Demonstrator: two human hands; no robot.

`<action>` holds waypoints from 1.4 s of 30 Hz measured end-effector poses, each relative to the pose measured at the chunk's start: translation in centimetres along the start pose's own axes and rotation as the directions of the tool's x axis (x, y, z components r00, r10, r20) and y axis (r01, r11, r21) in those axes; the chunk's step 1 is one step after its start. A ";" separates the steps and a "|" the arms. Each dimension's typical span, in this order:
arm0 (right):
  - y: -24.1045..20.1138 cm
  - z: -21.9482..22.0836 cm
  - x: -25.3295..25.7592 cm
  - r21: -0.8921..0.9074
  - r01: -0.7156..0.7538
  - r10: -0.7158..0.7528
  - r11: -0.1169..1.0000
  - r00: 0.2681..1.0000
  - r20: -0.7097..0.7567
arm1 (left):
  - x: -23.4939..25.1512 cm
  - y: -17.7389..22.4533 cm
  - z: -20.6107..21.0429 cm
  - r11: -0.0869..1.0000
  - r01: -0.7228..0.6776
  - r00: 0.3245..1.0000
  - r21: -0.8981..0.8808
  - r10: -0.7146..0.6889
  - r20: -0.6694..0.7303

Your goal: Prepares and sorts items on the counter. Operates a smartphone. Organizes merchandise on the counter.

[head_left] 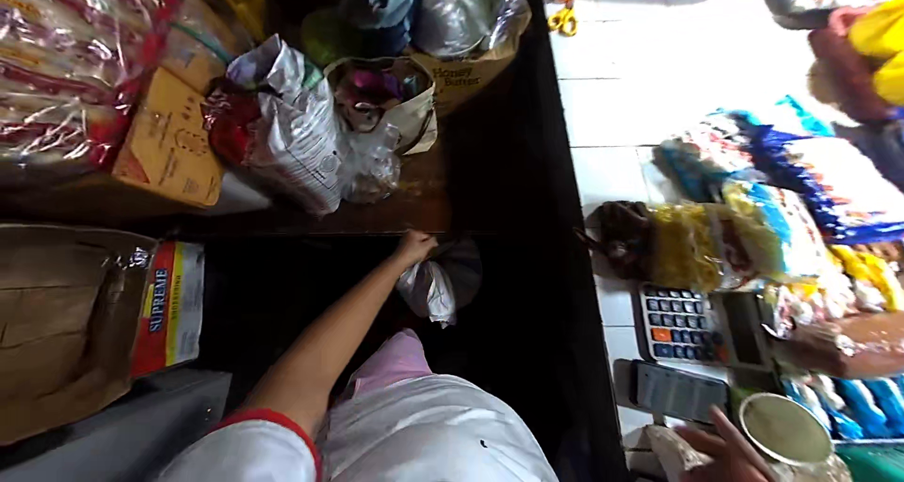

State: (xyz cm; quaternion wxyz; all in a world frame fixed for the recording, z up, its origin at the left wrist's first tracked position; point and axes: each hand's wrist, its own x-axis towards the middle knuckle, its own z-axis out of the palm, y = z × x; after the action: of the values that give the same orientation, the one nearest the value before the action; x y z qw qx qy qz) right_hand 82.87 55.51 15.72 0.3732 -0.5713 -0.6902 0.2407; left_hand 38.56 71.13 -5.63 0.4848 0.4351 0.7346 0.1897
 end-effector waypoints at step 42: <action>20.1 50.5 4.7 -0.412 -0.511 0.633 0.754 0.399 0.663 | 10.7 -22.8 6.4 0.904 0.028 0.980 0.427 -0.109 0.167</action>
State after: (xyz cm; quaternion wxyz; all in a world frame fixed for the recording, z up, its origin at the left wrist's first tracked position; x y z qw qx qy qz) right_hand 54.91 69.48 -28.99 -0.1074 -0.6367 -0.5560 0.5234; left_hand 32.18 66.55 -30.39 0.4523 0.5193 0.7243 -0.0328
